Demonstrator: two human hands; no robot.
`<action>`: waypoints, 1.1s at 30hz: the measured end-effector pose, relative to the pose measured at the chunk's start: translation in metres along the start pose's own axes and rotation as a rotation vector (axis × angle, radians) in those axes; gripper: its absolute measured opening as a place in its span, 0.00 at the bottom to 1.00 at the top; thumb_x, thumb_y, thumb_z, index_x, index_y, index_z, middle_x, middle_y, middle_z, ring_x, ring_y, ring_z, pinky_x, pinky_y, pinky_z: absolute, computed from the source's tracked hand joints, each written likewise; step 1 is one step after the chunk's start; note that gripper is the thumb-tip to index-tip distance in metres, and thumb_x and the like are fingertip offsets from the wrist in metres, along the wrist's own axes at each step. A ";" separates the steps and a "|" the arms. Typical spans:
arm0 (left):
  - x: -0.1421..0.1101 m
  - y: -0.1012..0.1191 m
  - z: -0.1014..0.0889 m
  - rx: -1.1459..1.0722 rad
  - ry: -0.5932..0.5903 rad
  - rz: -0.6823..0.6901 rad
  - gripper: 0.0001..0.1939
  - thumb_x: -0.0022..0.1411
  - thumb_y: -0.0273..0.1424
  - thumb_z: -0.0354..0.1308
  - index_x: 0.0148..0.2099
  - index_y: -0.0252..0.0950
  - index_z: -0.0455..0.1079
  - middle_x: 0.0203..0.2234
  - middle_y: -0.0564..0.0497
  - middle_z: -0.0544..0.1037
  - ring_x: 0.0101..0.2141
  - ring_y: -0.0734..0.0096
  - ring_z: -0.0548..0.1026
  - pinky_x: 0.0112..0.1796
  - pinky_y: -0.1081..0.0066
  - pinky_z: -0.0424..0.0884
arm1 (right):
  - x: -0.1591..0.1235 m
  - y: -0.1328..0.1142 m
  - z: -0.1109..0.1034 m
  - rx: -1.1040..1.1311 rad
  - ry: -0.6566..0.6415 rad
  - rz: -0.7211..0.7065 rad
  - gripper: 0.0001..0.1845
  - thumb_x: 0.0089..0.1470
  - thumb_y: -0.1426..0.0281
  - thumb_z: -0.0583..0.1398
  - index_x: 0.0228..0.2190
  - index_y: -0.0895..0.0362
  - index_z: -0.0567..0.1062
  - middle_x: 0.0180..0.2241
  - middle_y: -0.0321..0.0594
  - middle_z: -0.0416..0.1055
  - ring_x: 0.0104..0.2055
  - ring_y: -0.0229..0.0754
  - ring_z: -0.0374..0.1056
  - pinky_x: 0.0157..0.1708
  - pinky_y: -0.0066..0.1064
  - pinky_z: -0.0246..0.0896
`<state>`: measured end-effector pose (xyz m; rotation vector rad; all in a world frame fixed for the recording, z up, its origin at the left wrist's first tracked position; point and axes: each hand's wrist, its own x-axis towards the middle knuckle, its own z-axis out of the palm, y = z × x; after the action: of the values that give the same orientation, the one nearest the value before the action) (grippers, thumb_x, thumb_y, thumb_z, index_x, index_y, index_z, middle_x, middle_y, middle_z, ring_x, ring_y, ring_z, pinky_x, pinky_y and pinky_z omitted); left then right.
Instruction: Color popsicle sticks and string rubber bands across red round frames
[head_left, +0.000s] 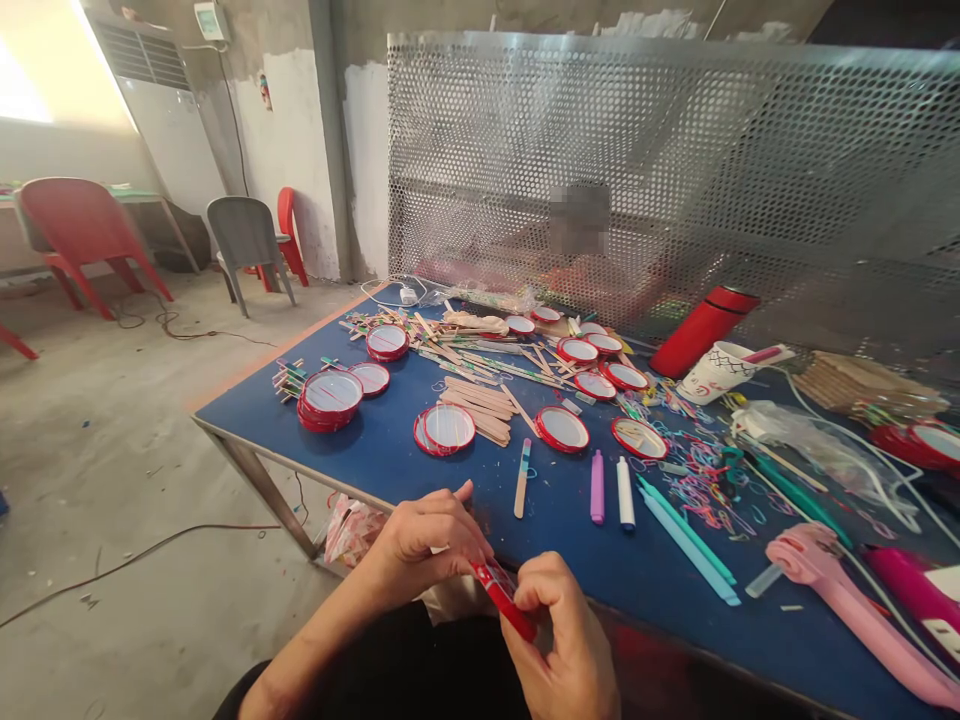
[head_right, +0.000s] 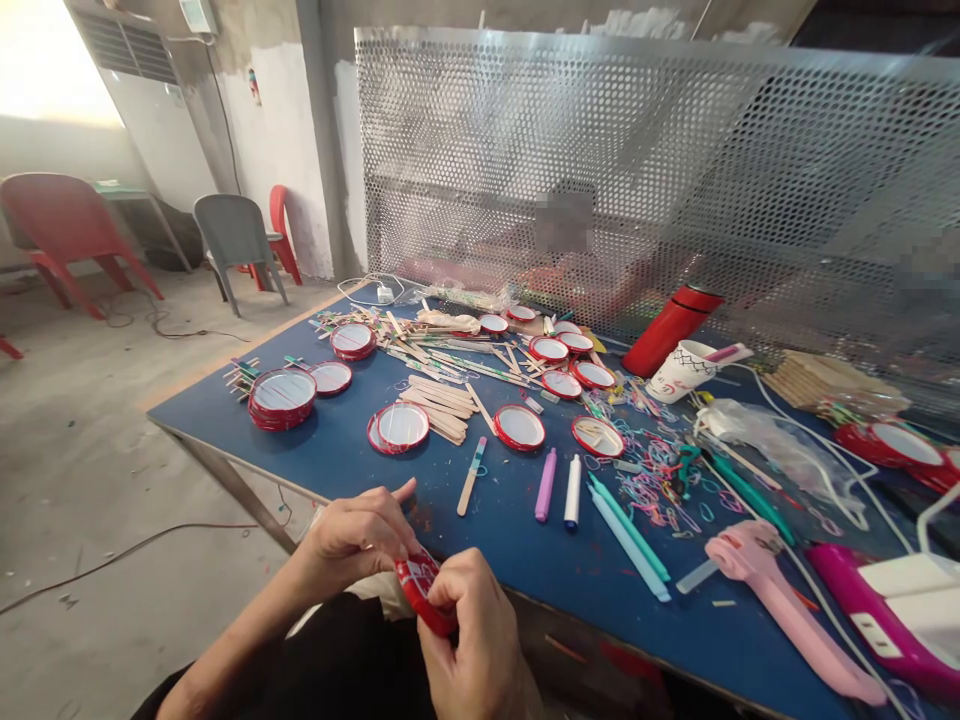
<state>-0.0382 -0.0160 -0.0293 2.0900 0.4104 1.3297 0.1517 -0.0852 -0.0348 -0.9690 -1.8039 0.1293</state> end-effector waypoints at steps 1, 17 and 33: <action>0.000 0.000 0.000 -0.002 0.001 0.000 0.14 0.72 0.39 0.58 0.36 0.37 0.77 0.31 0.46 0.86 0.34 0.70 0.82 0.61 0.56 0.70 | 0.000 0.000 0.000 0.007 0.002 -0.010 0.13 0.58 0.82 0.57 0.32 0.52 0.62 0.26 0.30 0.62 0.25 0.33 0.64 0.26 0.22 0.65; 0.001 0.000 -0.001 0.056 -0.056 -0.005 0.15 0.73 0.40 0.56 0.37 0.38 0.76 0.30 0.48 0.86 0.33 0.71 0.83 0.62 0.58 0.68 | -0.007 -0.003 0.008 0.041 -0.033 0.047 0.10 0.64 0.79 0.54 0.38 0.52 0.70 0.28 0.34 0.69 0.28 0.36 0.69 0.29 0.26 0.65; 0.017 0.014 0.010 -0.104 0.112 -0.678 0.08 0.56 0.32 0.69 0.32 0.35 0.74 0.24 0.56 0.77 0.26 0.74 0.71 0.30 0.75 0.68 | -0.007 0.012 -0.017 0.478 -0.027 0.480 0.14 0.64 0.65 0.61 0.51 0.53 0.75 0.45 0.46 0.80 0.45 0.45 0.79 0.42 0.30 0.77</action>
<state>-0.0223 -0.0204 -0.0112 1.5764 0.9720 1.0237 0.1728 -0.0874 -0.0378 -1.0266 -1.4330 0.8353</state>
